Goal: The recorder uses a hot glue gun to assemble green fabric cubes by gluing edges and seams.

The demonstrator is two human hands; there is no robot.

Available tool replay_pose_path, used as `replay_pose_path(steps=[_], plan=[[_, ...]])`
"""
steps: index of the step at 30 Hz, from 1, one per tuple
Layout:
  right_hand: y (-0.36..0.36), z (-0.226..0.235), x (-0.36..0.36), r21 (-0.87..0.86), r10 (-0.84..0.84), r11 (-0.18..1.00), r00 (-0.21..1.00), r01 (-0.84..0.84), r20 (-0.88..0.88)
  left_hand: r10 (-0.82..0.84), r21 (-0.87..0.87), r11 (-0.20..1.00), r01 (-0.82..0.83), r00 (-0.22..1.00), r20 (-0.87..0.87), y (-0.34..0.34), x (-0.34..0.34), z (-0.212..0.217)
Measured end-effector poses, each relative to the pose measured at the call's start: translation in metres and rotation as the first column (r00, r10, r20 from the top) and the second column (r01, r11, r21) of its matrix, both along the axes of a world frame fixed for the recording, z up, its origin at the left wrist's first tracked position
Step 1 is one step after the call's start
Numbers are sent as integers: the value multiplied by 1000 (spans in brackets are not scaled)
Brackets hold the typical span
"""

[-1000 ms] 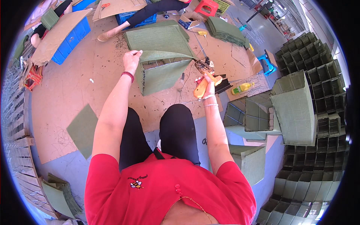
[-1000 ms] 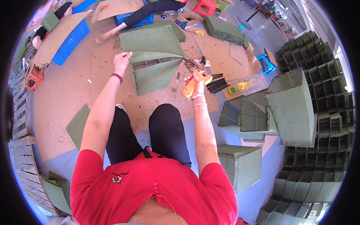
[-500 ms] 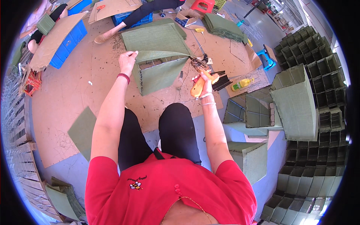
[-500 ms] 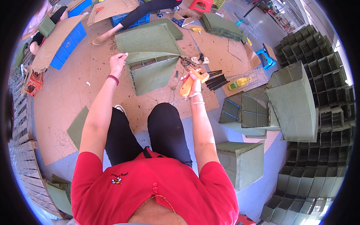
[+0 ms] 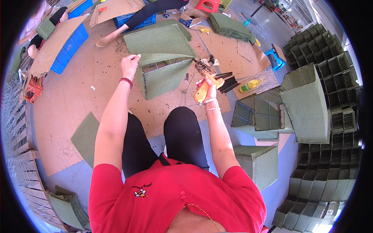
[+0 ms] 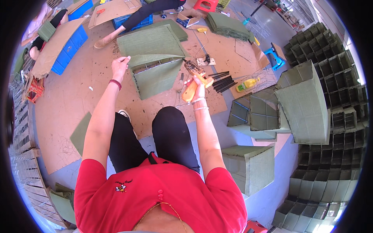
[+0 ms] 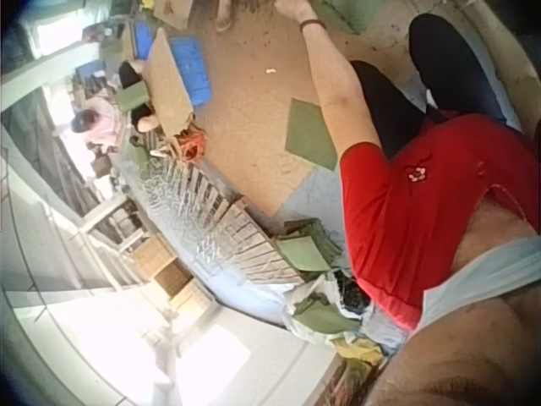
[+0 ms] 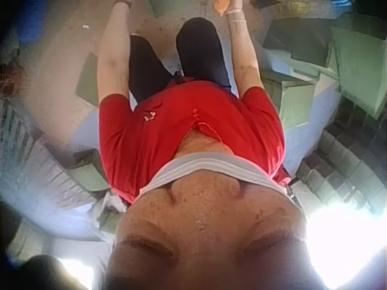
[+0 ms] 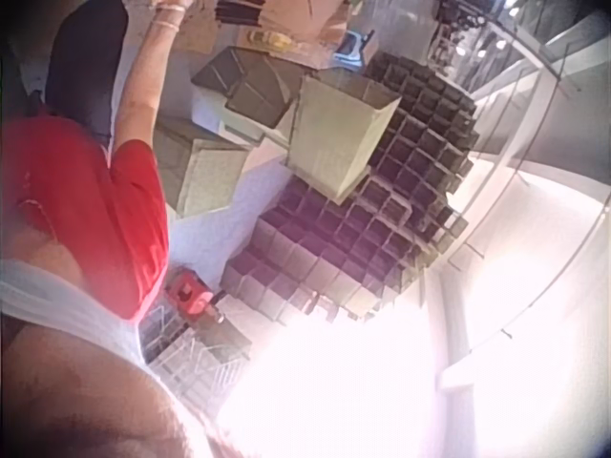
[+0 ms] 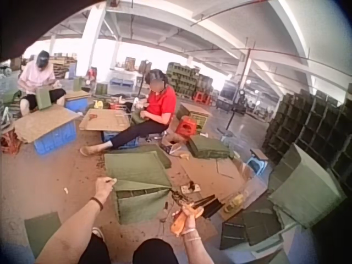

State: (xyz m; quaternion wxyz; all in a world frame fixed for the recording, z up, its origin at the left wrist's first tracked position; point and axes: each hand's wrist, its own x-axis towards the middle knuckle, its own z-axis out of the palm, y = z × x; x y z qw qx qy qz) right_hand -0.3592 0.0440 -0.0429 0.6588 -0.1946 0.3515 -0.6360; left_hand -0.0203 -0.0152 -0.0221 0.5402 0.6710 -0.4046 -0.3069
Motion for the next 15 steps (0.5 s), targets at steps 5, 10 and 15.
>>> replay_pose_path(steps=[5,10,15], plan=[[-3,-1,2,-1,-30,1000,999,30,40,-15,9,1000,15,1000,5,-1,0,0],[0,-2,4,-16,14,1000,1000,-14,21,-14,12,1000,14,1000,15,0,1,-1],[2,-3,7,-39,35,999,999,-35,-23,-6,26,1000,6,1000,13,-1,-1,0]])
